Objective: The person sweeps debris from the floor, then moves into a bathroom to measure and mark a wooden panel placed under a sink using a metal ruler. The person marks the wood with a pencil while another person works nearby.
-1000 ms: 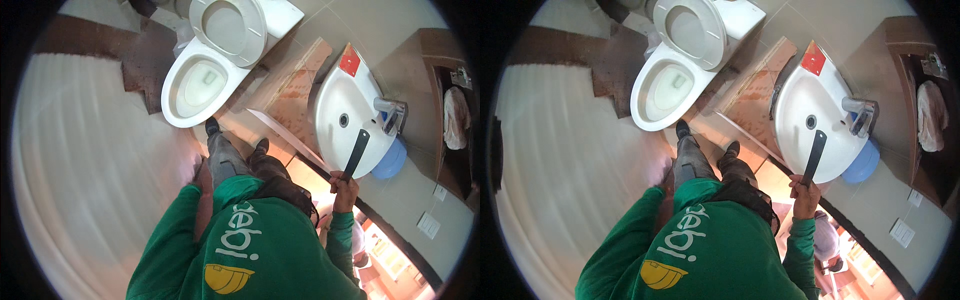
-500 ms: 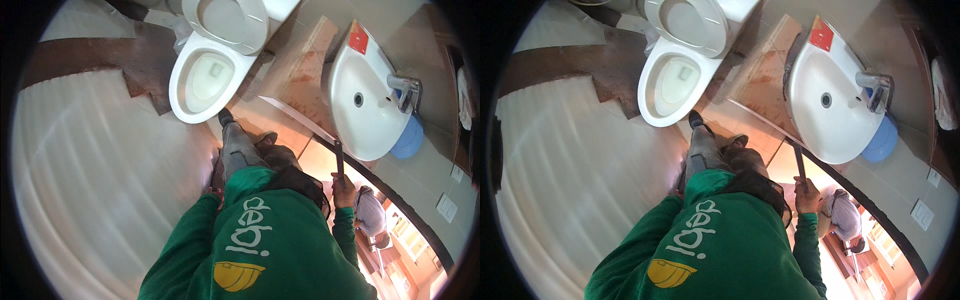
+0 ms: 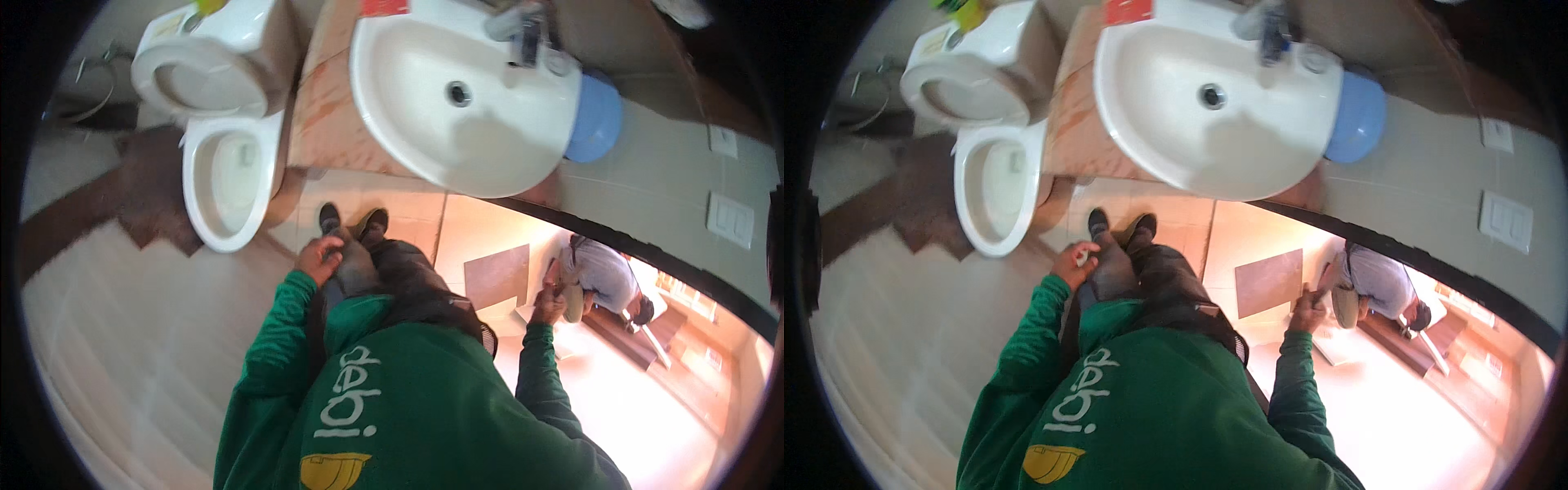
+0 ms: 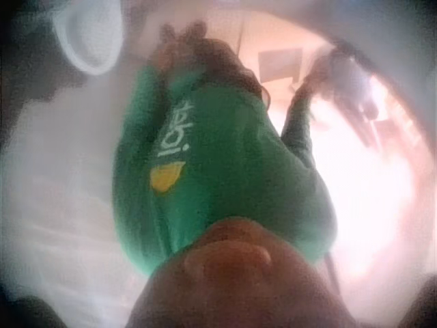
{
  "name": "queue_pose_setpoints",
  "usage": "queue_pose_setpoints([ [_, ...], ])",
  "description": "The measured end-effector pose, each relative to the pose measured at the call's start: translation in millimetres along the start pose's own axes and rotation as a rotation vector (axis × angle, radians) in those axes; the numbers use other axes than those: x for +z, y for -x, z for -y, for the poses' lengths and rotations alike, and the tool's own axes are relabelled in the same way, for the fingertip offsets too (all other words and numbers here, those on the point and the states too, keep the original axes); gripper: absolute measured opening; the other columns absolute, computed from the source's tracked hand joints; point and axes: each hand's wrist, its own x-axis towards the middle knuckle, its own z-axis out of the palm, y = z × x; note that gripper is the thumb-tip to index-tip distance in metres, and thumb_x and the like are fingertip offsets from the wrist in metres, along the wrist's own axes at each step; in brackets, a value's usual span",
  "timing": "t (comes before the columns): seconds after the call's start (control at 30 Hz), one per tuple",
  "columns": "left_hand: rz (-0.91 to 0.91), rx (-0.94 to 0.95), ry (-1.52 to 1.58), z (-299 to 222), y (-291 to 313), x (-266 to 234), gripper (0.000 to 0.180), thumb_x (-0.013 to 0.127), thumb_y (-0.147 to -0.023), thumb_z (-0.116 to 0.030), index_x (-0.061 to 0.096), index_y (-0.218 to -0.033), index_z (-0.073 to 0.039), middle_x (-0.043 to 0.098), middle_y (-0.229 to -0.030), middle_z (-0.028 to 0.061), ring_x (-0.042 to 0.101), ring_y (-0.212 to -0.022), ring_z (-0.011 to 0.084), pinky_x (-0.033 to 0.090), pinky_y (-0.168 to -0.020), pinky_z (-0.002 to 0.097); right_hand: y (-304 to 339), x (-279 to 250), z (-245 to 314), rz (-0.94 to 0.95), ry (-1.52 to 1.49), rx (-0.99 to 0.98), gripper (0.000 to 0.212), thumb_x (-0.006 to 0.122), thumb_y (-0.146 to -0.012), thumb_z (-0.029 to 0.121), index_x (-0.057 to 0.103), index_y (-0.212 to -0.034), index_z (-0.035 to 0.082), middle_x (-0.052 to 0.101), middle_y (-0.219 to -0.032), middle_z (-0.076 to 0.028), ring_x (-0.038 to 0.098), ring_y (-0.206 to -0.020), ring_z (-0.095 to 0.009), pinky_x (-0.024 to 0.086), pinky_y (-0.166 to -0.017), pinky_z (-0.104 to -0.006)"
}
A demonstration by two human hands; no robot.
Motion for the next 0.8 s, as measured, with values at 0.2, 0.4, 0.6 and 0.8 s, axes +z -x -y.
queue_pose_setpoints([
  [0.2, 0.683, 0.138, -0.057, -12, -54, 90, 0.030, 0.069, -0.096, -0.026, 0.070, -0.123, -0.012, 0.072, -0.115, 0.0155, 0.070, -0.103, 0.0338, 0.053, -0.093, 0.0472, -114, -56, 85, -0.647, -0.264, -0.403, 0.050, 0.074, -0.095, 0.042, 0.063, -0.107, -0.005, 0.048, -0.075, -0.001, 0.047, -0.067, -0.013, 0.038, -0.058, -0.0309],
  [0.4, 0.822, 0.024, -0.657, -15, -63, 151, 0.024, 0.069, -0.092, -0.026, 0.074, -0.106, -0.007, 0.074, -0.100, 0.0183, 0.071, -0.097, 0.0382, 0.054, -0.089, 0.0481, -159, -64, 110, -0.725, -0.126, -0.624, 0.098, 0.080, -0.086, 0.051, 0.038, -0.151, -0.010, 0.047, -0.087, -0.002, 0.046, -0.081, -0.015, 0.042, -0.078, -0.0314],
  [0.6, 0.430, -0.008, -0.134, -98, 16, 126, 0.015, 0.074, -0.085, -0.020, 0.072, -0.093, -0.007, 0.071, -0.093, 0.0221, 0.070, -0.093, 0.0413, 0.055, -0.082, 0.0483, -182, -73, 72, -0.451, -0.476, -0.832, 0.079, 0.083, -0.088, 0.032, 0.045, -0.144, -0.010, 0.058, -0.083, -0.002, 0.057, -0.082, -0.014, 0.048, -0.078, -0.0297],
  [0.8, 0.386, 0.081, -0.156, -64, 17, 142, 0.019, 0.074, -0.084, -0.022, 0.073, -0.095, -0.006, 0.072, -0.095, 0.0212, 0.069, -0.091, 0.0434, 0.055, -0.079, 0.0472, -187, -60, 90, -0.697, -0.318, -0.667, 0.064, 0.082, -0.087, 0.034, 0.059, -0.126, -0.010, 0.069, -0.112, -0.016, 0.063, -0.104, -0.026, 0.050, -0.095, -0.0373],
])
